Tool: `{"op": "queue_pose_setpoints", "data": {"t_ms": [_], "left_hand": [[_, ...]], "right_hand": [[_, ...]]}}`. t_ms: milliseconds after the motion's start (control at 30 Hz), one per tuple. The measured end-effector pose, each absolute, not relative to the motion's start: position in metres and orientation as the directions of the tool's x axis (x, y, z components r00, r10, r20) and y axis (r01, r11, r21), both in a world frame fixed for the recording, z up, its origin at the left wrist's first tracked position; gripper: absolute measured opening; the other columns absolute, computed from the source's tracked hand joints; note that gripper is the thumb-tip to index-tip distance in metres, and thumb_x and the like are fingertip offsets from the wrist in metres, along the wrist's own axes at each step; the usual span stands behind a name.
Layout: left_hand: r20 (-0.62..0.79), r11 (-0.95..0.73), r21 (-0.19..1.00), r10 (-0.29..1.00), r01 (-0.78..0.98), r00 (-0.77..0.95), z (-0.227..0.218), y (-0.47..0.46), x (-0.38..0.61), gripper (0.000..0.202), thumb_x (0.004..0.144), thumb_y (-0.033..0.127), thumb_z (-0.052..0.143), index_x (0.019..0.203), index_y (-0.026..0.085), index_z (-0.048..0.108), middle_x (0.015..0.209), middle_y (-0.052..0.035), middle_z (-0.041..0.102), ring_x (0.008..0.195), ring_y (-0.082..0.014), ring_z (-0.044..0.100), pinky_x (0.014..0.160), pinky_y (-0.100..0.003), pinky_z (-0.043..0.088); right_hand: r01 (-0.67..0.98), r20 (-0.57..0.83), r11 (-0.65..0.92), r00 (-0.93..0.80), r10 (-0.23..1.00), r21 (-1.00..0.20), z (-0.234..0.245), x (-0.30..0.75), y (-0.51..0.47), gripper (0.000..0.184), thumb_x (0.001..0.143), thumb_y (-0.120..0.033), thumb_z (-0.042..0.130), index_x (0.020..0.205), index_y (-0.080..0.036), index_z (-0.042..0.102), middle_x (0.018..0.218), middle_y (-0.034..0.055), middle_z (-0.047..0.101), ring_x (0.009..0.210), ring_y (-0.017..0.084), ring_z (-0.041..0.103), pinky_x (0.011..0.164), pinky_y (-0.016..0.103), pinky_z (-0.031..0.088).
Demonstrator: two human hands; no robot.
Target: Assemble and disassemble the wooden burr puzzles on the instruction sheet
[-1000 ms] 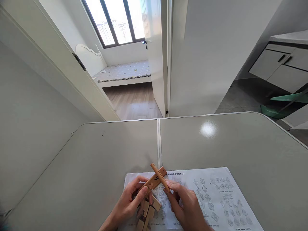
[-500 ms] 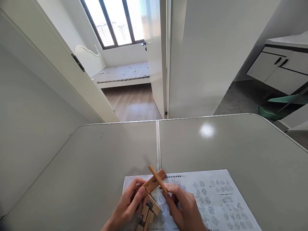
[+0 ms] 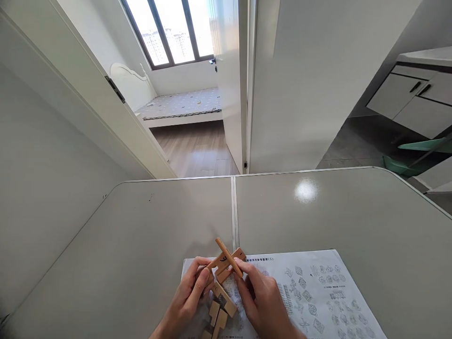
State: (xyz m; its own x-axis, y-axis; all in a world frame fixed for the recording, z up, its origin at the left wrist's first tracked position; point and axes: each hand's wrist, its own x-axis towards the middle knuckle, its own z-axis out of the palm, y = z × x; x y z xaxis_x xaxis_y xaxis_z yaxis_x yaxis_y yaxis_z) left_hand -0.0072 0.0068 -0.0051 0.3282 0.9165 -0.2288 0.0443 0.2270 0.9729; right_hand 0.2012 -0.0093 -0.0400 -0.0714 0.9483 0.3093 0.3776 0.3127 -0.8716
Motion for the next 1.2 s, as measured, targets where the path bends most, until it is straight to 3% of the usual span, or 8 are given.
{"op": "queue_pose_setpoints", "data": {"t_ms": [133,367,500,633,733,933,1200], "left_hand": [[-0.235,0.228,0.972,0.918,0.057,0.321,-0.0008,0.0069,-0.0049,0.049,0.106,0.065,0.049,0.115,0.018,0.061,0.073,0.0047,0.042,0.06,-0.0099,0.032,0.054,-0.021,0.031],[-0.251,0.233,0.968,0.924,0.096,0.29,0.0048,0.0051,-0.0021,0.048,0.105,0.065,0.051,0.115,0.02,0.063,0.082,0.0005,0.054,0.064,-0.0109,0.042,0.057,-0.021,0.038],[-0.248,0.236,0.969,0.92,0.077,0.304,0.0,0.0058,-0.0041,0.047,0.105,0.065,0.052,0.117,0.02,0.062,0.074,0.0034,0.05,0.06,-0.01,0.041,0.056,-0.02,0.038],[-0.244,0.233,0.97,0.919,0.072,0.309,-0.0033,0.0063,-0.0063,0.046,0.105,0.064,0.052,0.117,0.02,0.061,0.083,-0.0005,0.06,0.062,-0.0108,0.048,0.056,-0.021,0.04],[-0.246,0.231,0.969,0.915,0.083,0.321,-0.0034,0.0064,-0.0063,0.045,0.106,0.063,0.05,0.115,0.02,0.059,0.086,-0.002,0.064,0.066,-0.0117,0.052,0.058,-0.021,0.041],[-0.256,0.241,0.967,0.911,0.086,0.323,-0.0004,0.0059,-0.0039,0.047,0.106,0.065,0.05,0.116,0.019,0.058,0.085,-0.0009,0.061,0.068,-0.0119,0.05,0.062,-0.022,0.042],[-0.217,0.197,0.975,0.934,0.099,0.283,0.0006,0.0055,-0.004,0.048,0.104,0.064,0.052,0.114,0.018,0.064,0.074,0.0011,0.055,0.066,-0.0144,0.05,0.058,-0.023,0.04]], "right_hand": [[0.371,0.294,0.298,-0.069,0.953,-0.879,-0.0409,0.2029,-0.009,0.026,0.11,-0.035,0.053,0.127,-0.024,0.071,0.069,-0.0017,0.07,0.046,0.012,0.061,0.047,0.019,0.052],[0.399,0.342,0.334,-0.055,0.938,-0.854,-0.0355,0.2012,-0.0067,0.025,0.109,-0.035,0.057,0.118,-0.019,0.073,0.066,-0.0019,0.07,0.046,0.012,0.061,0.047,0.019,0.052],[0.402,0.361,0.362,-0.083,0.929,-0.841,-0.0339,0.2024,-0.0067,0.025,0.11,-0.033,0.055,0.12,-0.019,0.073,0.076,0.0014,0.076,0.05,0.012,0.064,0.051,0.019,0.055],[0.39,0.393,0.396,-0.092,0.915,-0.831,-0.0348,0.2038,-0.0078,0.026,0.111,-0.029,0.051,0.127,-0.02,0.07,0.093,0.0059,0.081,0.057,0.013,0.07,0.059,0.021,0.06],[0.393,0.396,0.402,-0.1,0.913,-0.827,-0.0375,0.2048,-0.0082,0.026,0.111,-0.028,0.051,0.13,-0.022,0.069,0.096,0.0058,0.082,0.057,0.014,0.071,0.059,0.023,0.062],[0.413,0.431,0.444,-0.129,0.893,-0.795,-0.0411,0.204,-0.0103,0.025,0.11,-0.023,0.053,0.131,-0.023,0.067,0.102,0.007,0.083,0.063,0.016,0.074,0.063,0.024,0.062],[0.421,0.453,0.467,-0.14,0.88,-0.777,-0.0413,0.2026,-0.0114,0.022,0.111,-0.028,0.055,0.128,-0.022,0.067,0.101,0.006,0.084,0.054,0.012,0.069,0.056,0.023,0.059]]}}
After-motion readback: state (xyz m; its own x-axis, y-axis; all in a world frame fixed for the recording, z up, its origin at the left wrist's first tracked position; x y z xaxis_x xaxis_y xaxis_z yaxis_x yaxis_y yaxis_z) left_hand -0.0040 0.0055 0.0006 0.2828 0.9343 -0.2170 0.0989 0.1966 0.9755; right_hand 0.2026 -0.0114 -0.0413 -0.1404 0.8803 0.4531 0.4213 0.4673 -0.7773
